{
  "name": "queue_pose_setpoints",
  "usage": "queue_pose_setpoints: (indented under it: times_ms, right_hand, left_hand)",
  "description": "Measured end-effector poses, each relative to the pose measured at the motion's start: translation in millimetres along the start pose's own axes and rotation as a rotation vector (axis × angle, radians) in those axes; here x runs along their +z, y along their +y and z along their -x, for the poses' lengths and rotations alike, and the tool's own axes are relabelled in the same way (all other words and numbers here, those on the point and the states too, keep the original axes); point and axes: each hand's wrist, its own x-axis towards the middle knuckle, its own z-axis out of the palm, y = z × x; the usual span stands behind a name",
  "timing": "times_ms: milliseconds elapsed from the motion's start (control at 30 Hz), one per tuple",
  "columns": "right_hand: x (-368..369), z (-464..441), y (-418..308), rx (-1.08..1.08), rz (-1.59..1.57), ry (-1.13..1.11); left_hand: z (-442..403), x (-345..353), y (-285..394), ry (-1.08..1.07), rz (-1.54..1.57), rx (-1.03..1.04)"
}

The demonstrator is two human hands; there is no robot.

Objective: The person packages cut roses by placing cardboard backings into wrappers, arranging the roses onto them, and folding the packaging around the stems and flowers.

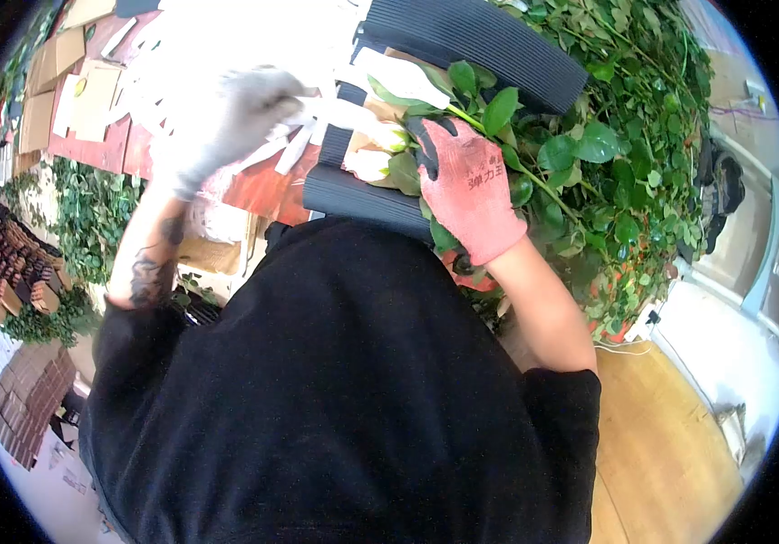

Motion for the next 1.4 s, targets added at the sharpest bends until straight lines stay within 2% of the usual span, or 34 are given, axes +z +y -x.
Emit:
queue_pose_setpoints:
  times_ms: [67, 100, 133, 200, 267, 333, 367, 433, 500, 600, 667, 700, 733, 800, 833, 867, 933, 1000, 1067, 1200, 1267, 1300, 1400]
  right_hand:
    - [-0.3, -1.0, -0.9, -0.089, -0.002, 0.041]
    - [-0.3, -1.7, -1.8, -0.106, 0.047, 0.072]
    - [-1.6, -2.2, -2.7, -0.107, 0.046, 0.072]
    - [-4.6, -3.8, -4.5, -0.074, 0.036, -0.002]
    - [-5.9, -5.7, -5.6, -0.106, 0.034, 0.004]
    - [-12.6, -8.5, -6.2, -0.144, 0.042, 0.016]
    - [-17.8, -7.9, -7.5, -0.106, -0.01, 0.026]
    - [-24.2, -7.0, -8.8, -0.003, -0.051, 0.076]
    - [-23.0, -11.2, -4.3, -0.038, 0.025, 0.116]
    - [-26.5, -14.4, 4.3, -0.091, 0.113, 0.165]
    - [-44.6, -15.0, -0.7, -0.142, 0.049, 0.278]
    - [-55.1, -13.6, -3.7, -0.092, -0.185, 0.25]
    - [-60.7, -11.4, -8.1, -0.094, -0.183, 0.252]
    - [-66.6, -8.4, -18.4, -0.083, -0.419, 0.332]
    - [-68.0, -13.6, -21.8, -0.051, -0.202, 0.311]
    - [-60.3, -18.8, -17.0, -0.046, -0.199, 0.315]
    - [-41.0, -26.9, -4.4, -0.012, 0.223, 0.294]
    - [-41.1, -26.3, -4.8, -0.066, 0.086, 0.093]
    - [-40.7, -22.3, -7.0, -0.228, 0.251, 0.017]
    - [-23.7, -17.2, 0.5, -0.327, 0.312, 0.115]
    - [-22.2, -19.2, 5.7, -0.308, 0.288, 0.06]
    - [-29.4, -19.1, 3.9, -0.226, 0.352, -0.051]
    - [-32.1, -13.4, 16.0, -0.295, 0.357, -0.012]
  left_hand:
    - [10.3, -26.0, -19.5, -0.096, -0.123, -0.228]
    - [19.4, -21.8, -31.0, -0.007, -0.116, -0.274]
    - [16.1, -26.9, -14.8, -0.007, -0.117, -0.274]
    - [4.9, -35.2, 45.1, -0.055, -0.131, -0.06]
    - [4.3, -8.1, 70.5, -0.087, -0.062, 0.124]
    - [8.1, 26.9, 81.0, -0.118, -0.084, 0.159]
    - [10.9, 35.7, 81.8, -0.065, -0.089, 0.144]
    - [8.4, 30.5, 80.8, -0.065, -0.117, 0.137]
    - [6.8, 23.0, 83.8, -0.149, -0.066, 0.102]
    - [8.0, 25.0, 85.7, -0.138, -0.084, 0.102]
    - [8.1, 24.0, 86.8, -0.144, -0.088, 0.097]
    - [7.7, 23.4, 86.7, -0.154, -0.092, 0.091]
    - [8.1, 24.2, 86.0, -0.151, -0.094, 0.092]
    - [9.5, 27.9, 84.5, -0.112, -0.068, 0.107]
    - [9.0, 27.2, 84.6, -0.112, -0.069, 0.113]
    - [8.8, 26.2, 85.4, -0.129, -0.073, 0.107]
    - [8.9, 25.8, 87.3, -0.149, -0.081, 0.109]
    - [9.6, 27.0, 86.1, -0.12, -0.087, 0.117]
    - [9.7, 27.6, 85.5, -0.104, -0.091, 0.139]
    - [10.1, 33.9, 81.8, -0.001, -0.175, 0.209]
    - [10.5, 28.4, 87.0, -0.085, -0.154, 0.165]
    - [10.4, 25.8, 88.7, -0.159, -0.139, 0.111]
    - [10.0, 25.3, 89.2, -0.144, -0.136, 0.108]
